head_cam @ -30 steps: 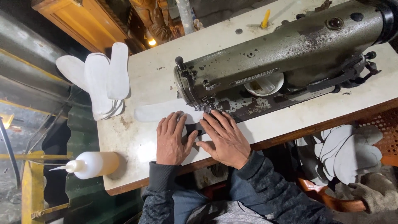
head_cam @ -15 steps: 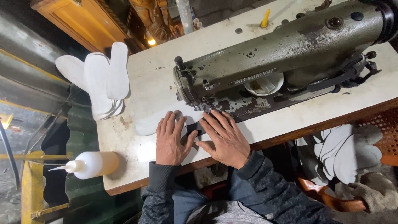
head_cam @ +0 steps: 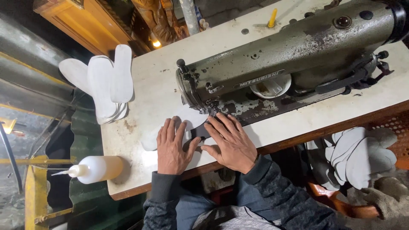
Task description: A person uses an industrial sewing machine to stitch together layers of shoe insoles, occasionally applying liquid from a squeeze bottle.
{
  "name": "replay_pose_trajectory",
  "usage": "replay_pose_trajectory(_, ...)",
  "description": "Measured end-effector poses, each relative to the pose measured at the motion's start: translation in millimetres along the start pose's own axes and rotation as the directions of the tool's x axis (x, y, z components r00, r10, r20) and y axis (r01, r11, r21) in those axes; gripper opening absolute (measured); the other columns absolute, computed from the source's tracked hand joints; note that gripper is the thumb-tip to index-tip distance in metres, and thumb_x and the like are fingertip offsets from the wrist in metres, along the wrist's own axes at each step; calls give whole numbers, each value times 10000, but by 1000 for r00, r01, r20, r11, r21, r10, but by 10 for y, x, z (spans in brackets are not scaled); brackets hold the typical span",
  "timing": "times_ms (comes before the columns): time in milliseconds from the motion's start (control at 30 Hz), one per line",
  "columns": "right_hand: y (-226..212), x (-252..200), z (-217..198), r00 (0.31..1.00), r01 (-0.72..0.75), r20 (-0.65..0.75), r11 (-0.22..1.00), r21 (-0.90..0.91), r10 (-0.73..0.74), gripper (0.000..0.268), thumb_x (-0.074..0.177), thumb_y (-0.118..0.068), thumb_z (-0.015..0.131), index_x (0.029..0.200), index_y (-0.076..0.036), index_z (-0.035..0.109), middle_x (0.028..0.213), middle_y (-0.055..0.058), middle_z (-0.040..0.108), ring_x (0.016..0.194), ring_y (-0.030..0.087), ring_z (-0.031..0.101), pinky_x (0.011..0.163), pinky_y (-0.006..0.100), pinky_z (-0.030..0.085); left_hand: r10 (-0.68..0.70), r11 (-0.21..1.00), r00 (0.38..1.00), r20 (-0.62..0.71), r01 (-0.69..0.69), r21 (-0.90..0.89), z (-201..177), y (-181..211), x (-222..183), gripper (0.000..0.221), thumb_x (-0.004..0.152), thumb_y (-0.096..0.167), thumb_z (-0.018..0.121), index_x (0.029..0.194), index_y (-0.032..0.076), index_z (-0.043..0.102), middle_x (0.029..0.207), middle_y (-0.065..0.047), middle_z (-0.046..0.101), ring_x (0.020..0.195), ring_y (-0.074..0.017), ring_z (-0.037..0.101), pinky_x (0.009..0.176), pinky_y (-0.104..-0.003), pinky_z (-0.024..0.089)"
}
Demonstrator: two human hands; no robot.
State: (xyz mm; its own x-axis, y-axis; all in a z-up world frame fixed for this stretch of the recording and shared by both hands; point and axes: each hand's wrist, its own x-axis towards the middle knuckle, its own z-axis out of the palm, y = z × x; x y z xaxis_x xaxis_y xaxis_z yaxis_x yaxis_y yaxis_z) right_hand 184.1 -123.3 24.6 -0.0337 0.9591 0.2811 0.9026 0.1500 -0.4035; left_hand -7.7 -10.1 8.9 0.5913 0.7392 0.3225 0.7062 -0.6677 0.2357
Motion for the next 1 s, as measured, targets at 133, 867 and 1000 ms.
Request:
replay_pose_trajectory(133, 9, 10, -1, 1000, 3, -13, 1000, -3, -3, 611, 1121, -528, 439, 1493, -53, 538, 1544, 238, 489, 1508, 448, 371, 1235, 666, 282, -44, 999, 999, 26, 44, 14, -36, -67, -83, 686, 928, 636, 631, 1396, 134, 619, 1449, -170, 577, 1423, -326, 481, 1202, -520, 297)
replay_pose_trajectory(867, 78, -41, 190, 977, 59, -192, 980, -191, -96, 637, 1073, -543, 522, 1524, -93, 532, 1621, 101, 473, 1541, 325, 376, 1262, 540, 344, -42, 999, 999, 12, 41, 36, -374, 105, -893, 544, 922, 565, 613, 1272, 148, 629, 1286, -101, 627, 1103, -271, 571, 961, -496, 468)
replay_pose_trajectory(1000, 69, -41, 183, 978, 54, -189, 980, -192, -90, 630, 1083, -528, 503, 1539, -94, 511, 1617, 99, 471, 1540, 321, 373, 1269, 532, 356, 12, 999, 1000, -29, -13, -39, -459, 360, -976, 514, 883, 445, 748, 1265, 126, 623, 1307, -104, 618, 1115, -291, 559, 942, -488, 480)
